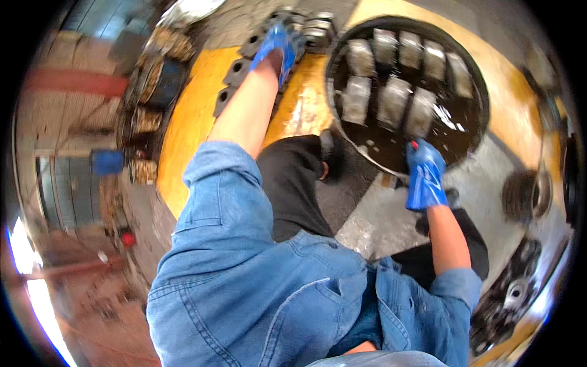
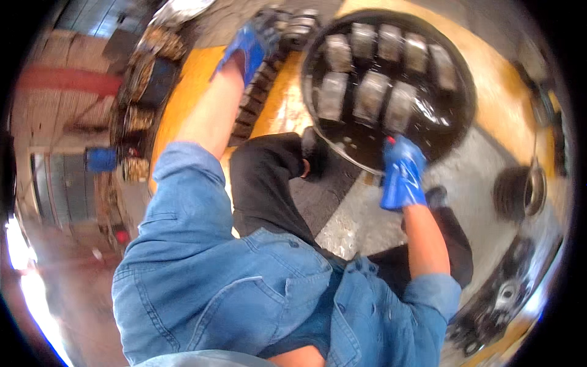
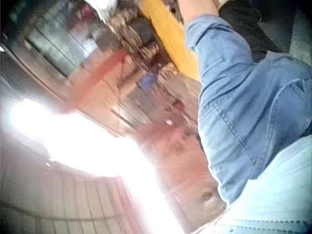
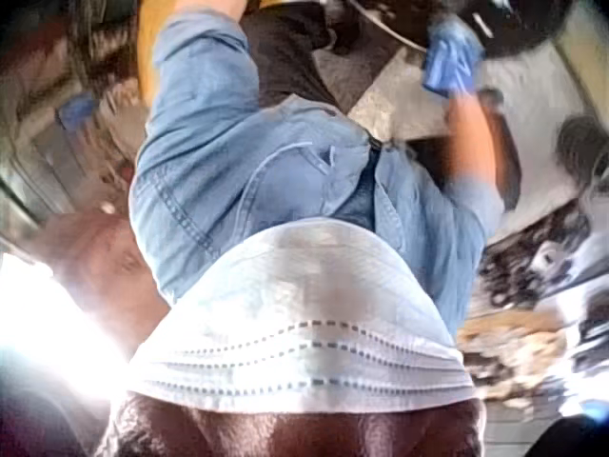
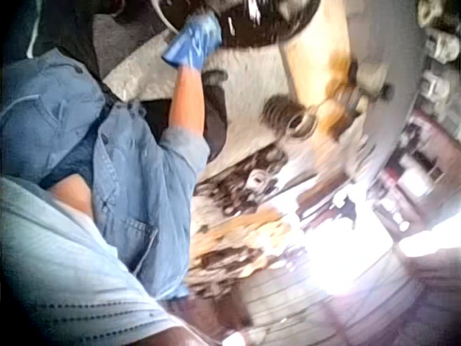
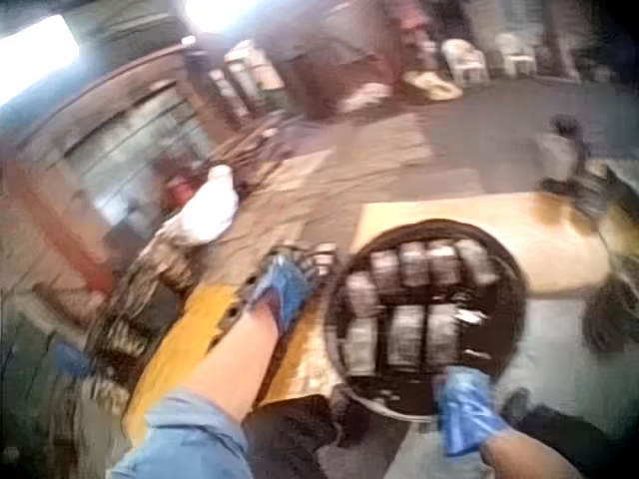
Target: The person cleans oily metal components by picking them up from a pile on the floor and placing them into a barrel filled with liquid. Using gloved hands and a small red-handled brush, they scrub the surfaces of the parts before arranging them inside the barrel.
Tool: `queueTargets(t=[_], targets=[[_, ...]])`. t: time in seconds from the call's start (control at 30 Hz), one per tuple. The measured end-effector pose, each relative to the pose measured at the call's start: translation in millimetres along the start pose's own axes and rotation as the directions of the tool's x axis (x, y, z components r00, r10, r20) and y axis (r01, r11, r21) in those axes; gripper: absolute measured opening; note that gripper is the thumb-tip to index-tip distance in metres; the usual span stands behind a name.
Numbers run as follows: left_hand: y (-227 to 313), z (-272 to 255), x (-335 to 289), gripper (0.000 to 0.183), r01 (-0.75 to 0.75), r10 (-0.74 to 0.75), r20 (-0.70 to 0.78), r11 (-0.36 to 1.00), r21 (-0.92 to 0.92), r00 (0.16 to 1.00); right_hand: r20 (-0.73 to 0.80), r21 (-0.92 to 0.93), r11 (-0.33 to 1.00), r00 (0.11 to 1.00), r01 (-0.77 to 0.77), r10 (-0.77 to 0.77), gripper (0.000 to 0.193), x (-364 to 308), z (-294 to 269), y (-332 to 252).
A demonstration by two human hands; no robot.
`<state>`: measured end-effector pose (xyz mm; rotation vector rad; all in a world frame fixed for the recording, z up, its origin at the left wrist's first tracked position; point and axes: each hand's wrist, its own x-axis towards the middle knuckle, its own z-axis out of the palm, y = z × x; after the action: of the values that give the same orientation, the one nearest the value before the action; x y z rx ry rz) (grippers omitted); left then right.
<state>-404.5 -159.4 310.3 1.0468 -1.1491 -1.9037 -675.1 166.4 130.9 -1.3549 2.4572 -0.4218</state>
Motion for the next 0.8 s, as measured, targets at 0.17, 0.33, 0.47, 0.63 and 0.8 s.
queueTargets(t=[0.17, 0.33, 0.47, 0.63, 0.8], targets=[[-60.4, -190.8, -137.5, 0.041, 0.28, -0.041, -0.734, 0.937, 0.206, 0.678, -0.021, -0.085, 0.994, 0.997, 0.07, -0.072, 0.04, -1.1, 11.7, 4.9], [-229.0, -358.7, -233.8, 0.046, 0.257, -0.276, -0.891, 0.948, -0.189, 0.361, 0.076, -0.045, 0.998, 0.997, 0.037, -0.034, 0.038, 20.3, 48.4, 54.4], [-284.5, -417.1, -242.7, 0.055, 0.165, -0.369, -0.897, 0.927, -0.337, 0.245, 0.043, -0.025, 0.996, 0.995, 0.09, -0.089, 0.035, 14.4, 41.2, 59.4], [-277.6, -493.9, -176.5, 0.061, 0.118, -0.309, -0.889, 0.951, -0.285, 0.337, 0.018, 0.071, 0.993, 0.995, 0.093, -0.095, 0.023, 10.0, 38.2, 76.4], [-333.6, -610.7, -169.9, 0.063, 0.459, -0.13, -0.973, 0.888, -0.03, 0.189, 0.009, 0.022, 0.99, 0.99, 0.142, -0.143, 0.023, 15.8, 46.9, 41.9]])
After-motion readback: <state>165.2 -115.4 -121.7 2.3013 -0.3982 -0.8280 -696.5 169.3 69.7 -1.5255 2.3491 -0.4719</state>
